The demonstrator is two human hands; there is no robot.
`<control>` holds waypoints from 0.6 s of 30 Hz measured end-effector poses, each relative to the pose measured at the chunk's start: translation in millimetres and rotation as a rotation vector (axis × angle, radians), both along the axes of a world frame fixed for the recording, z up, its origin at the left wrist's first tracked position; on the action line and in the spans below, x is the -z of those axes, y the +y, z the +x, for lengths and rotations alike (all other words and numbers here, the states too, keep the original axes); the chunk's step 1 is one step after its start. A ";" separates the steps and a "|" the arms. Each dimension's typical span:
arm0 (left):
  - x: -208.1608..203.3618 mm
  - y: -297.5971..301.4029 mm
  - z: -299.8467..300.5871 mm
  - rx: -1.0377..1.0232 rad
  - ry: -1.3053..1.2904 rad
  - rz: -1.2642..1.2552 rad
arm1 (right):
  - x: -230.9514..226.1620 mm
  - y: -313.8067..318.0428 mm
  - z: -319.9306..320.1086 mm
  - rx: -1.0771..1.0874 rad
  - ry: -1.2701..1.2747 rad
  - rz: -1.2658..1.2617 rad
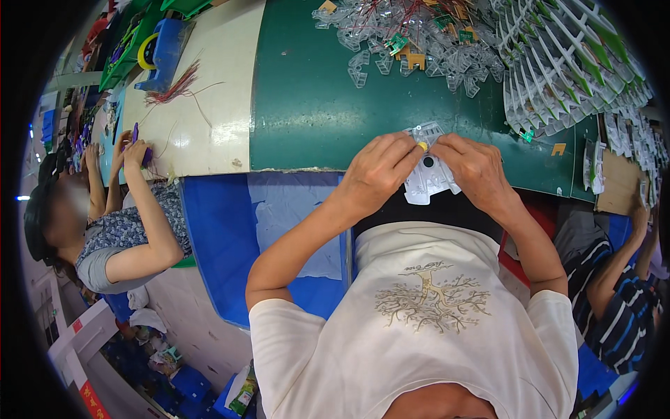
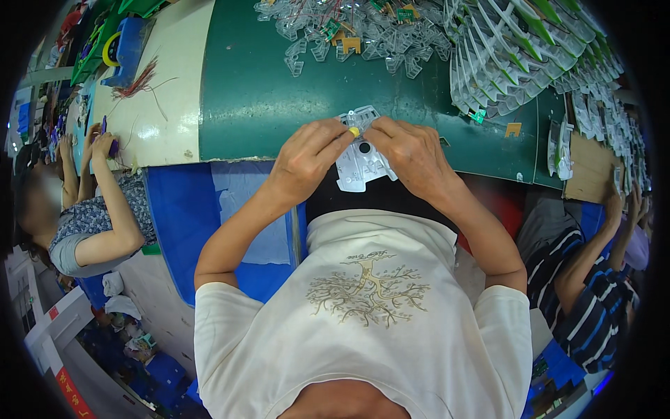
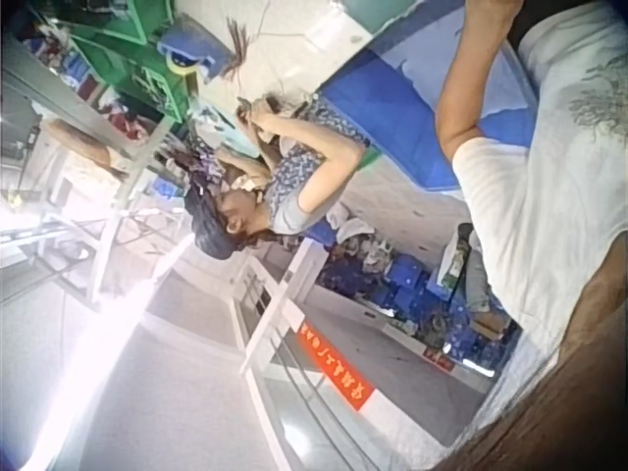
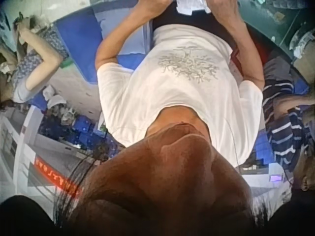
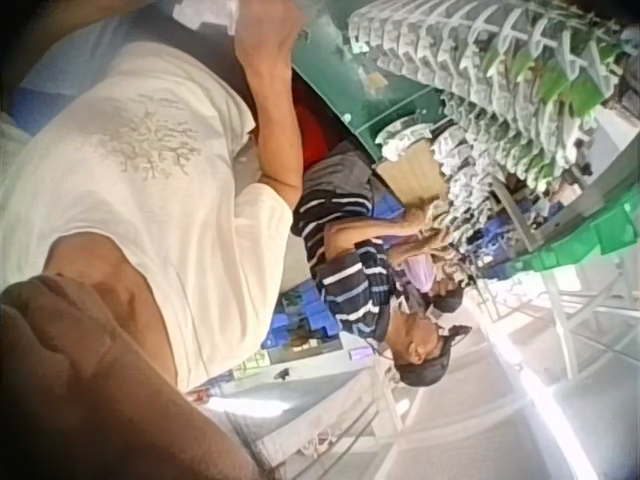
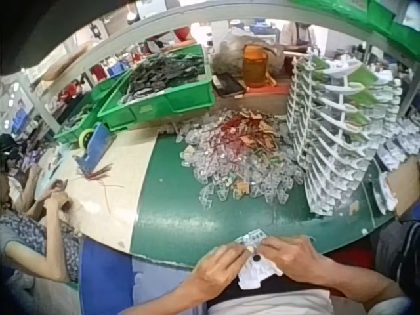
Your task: Assembling small plastic components onto a white plastic base at a manufacturing workbench.
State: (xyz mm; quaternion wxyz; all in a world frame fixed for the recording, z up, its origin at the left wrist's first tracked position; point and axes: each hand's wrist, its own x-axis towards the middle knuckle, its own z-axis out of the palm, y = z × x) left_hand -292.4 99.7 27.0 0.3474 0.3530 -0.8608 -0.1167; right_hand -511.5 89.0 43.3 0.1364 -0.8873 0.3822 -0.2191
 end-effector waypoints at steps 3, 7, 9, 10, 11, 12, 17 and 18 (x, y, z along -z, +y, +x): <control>-0.5 -0.9 -6.2 0.004 -0.090 -0.008 | 3.6 -1.0 -0.6 -0.012 -0.051 -0.010; -0.5 -3.3 -7.5 -0.020 -0.101 0.033 | 2.8 -1.7 -0.8 0.068 -0.098 0.095; 1.5 -2.0 -8.2 -0.033 -0.075 0.029 | -3.3 -2.6 3.3 0.096 -0.105 0.123; 3.4 -0.7 -8.9 -0.048 -0.046 0.025 | -7.9 -1.5 4.8 0.152 -0.113 0.144; 7.4 0.1 -9.4 -0.046 -0.047 0.023 | -10.3 -1.4 4.9 0.207 -0.121 0.164; 13.0 1.8 -9.8 -0.054 0.014 0.012 | -9.5 -0.9 1.8 0.210 -0.122 0.161; 25.0 7.8 -19.9 -0.150 0.295 0.141 | -17.9 11.7 -8.5 0.150 -0.073 0.186; 25.2 7.3 -18.7 -0.142 0.303 0.174 | -21.4 13.4 -9.0 0.152 -0.071 0.188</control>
